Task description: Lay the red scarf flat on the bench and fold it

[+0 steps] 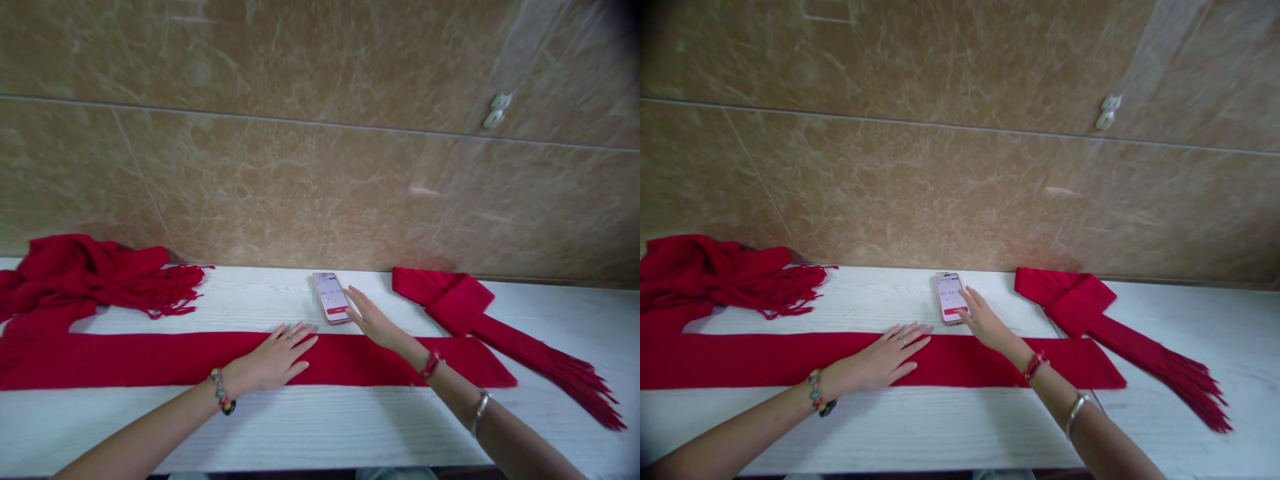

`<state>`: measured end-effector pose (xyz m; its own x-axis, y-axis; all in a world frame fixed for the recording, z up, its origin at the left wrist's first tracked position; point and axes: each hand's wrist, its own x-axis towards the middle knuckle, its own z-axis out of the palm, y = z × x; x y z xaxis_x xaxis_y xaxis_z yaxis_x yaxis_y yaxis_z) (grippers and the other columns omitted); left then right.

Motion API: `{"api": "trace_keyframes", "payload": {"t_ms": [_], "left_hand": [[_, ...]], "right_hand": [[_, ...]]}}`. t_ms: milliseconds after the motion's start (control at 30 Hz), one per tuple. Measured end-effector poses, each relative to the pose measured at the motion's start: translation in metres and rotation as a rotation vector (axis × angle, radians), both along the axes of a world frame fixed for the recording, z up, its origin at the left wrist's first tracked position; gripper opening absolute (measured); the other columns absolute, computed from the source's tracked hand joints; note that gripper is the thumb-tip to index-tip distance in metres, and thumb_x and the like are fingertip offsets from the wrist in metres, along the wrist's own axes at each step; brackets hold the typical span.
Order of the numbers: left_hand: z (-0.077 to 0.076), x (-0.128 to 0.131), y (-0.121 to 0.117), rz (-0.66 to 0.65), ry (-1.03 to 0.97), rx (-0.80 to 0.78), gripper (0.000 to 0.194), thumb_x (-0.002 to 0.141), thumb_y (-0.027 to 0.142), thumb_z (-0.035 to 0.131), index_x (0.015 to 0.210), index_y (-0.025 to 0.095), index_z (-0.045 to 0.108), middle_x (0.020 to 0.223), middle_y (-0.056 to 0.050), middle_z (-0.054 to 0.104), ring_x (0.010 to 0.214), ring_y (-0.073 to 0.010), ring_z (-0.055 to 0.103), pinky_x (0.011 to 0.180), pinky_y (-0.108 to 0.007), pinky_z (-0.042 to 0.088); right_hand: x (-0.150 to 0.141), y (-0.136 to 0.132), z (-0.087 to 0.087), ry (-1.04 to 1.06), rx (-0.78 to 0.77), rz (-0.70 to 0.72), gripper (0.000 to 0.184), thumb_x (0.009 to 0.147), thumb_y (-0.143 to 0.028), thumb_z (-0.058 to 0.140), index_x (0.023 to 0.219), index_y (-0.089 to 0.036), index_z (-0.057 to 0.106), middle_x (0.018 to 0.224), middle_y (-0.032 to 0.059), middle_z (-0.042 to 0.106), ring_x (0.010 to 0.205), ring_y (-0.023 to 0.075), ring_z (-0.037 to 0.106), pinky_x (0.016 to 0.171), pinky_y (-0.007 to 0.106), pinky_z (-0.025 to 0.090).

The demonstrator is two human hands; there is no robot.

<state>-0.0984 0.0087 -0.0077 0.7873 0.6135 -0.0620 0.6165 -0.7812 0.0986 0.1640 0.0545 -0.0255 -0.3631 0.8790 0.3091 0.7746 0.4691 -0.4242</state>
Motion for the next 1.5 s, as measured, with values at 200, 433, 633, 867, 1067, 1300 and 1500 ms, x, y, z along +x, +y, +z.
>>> {"api": "trace_keyframes", "payload": {"t_ms": [200,433,633,867,1067,1300,1500], "left_hand": [[-0.003,0.015,-0.005,-0.013,-0.037,-0.006,0.053,0.093,0.044,0.028,0.140,0.020,0.023,0.146,-0.006,0.023,0.134,-0.0200,0.020,0.108,-0.037,0.015],[-0.006,-0.007,-0.008,0.042,-0.013,-0.003,0.056,0.092,0.050,0.023,0.141,0.022,0.020,0.146,-0.007,0.021,0.135,-0.0216,0.018,0.108,-0.041,0.015],[-0.006,0.028,-0.007,0.110,-0.041,0.039,0.061,0.091,0.051,0.028,0.140,0.015,0.022,0.147,-0.011,0.017,0.135,-0.0239,0.013,0.108,-0.043,0.014],[-0.011,0.019,-0.004,0.066,-0.030,0.033,0.058,0.091,0.049,0.030,0.139,0.019,0.026,0.146,-0.008,0.024,0.134,-0.0213,0.020,0.108,-0.037,0.017],[-0.014,-0.045,-0.002,0.209,-0.016,0.071,0.059,0.090,0.053,0.026,0.139,0.020,0.027,0.145,-0.009,0.023,0.133,-0.0254,0.021,0.106,-0.045,0.019],[-0.007,0.005,-0.011,0.199,-0.051,0.065,0.061,0.090,0.053,0.027,0.139,0.016,0.025,0.147,-0.010,0.018,0.135,-0.0252,0.013,0.107,-0.046,0.016],[-0.019,-0.010,-0.006,0.213,-0.045,0.088,0.061,0.089,0.054,0.028,0.139,0.019,0.027,0.145,-0.007,0.025,0.134,-0.0248,0.020,0.106,-0.042,0.020]], "right_hand": [[0.001,-0.067,-0.014,-0.236,0.061,0.055,0.053,0.092,-0.037,0.031,0.141,-0.021,0.022,0.146,0.0094,0.024,0.135,0.0253,0.013,0.105,0.050,0.024],[0.114,-0.077,-0.035,-0.394,0.059,-0.163,0.052,0.093,-0.041,0.024,0.140,-0.021,0.025,0.143,0.0115,0.030,0.133,0.0272,0.018,0.102,0.055,0.023],[0.089,-0.083,-0.019,-0.324,0.066,-0.200,0.052,0.093,-0.040,0.024,0.140,-0.018,0.025,0.146,0.0123,0.022,0.135,0.0270,0.010,0.103,0.054,0.021],[0.070,-0.087,-0.020,-0.400,0.017,0.005,0.047,0.093,-0.038,0.027,0.139,-0.026,0.027,0.142,0.0075,0.032,0.132,0.0244,0.025,0.104,0.051,0.023],[0.179,-0.090,-0.044,-0.496,0.120,-0.104,0.046,0.094,-0.035,0.020,0.133,-0.021,0.039,0.136,0.0132,0.042,0.128,0.0271,0.031,0.097,0.056,0.031],[0.034,-0.079,-0.004,-0.334,0.020,0.000,0.052,0.094,-0.038,0.022,0.140,-0.014,0.024,0.144,0.0113,0.026,0.134,0.0236,0.017,0.106,0.049,0.022],[0.017,-0.091,-0.008,-0.415,-0.019,0.088,0.049,0.094,-0.041,0.025,0.140,-0.024,0.026,0.144,0.0046,0.029,0.132,0.0241,0.025,0.105,0.049,0.023]]}}
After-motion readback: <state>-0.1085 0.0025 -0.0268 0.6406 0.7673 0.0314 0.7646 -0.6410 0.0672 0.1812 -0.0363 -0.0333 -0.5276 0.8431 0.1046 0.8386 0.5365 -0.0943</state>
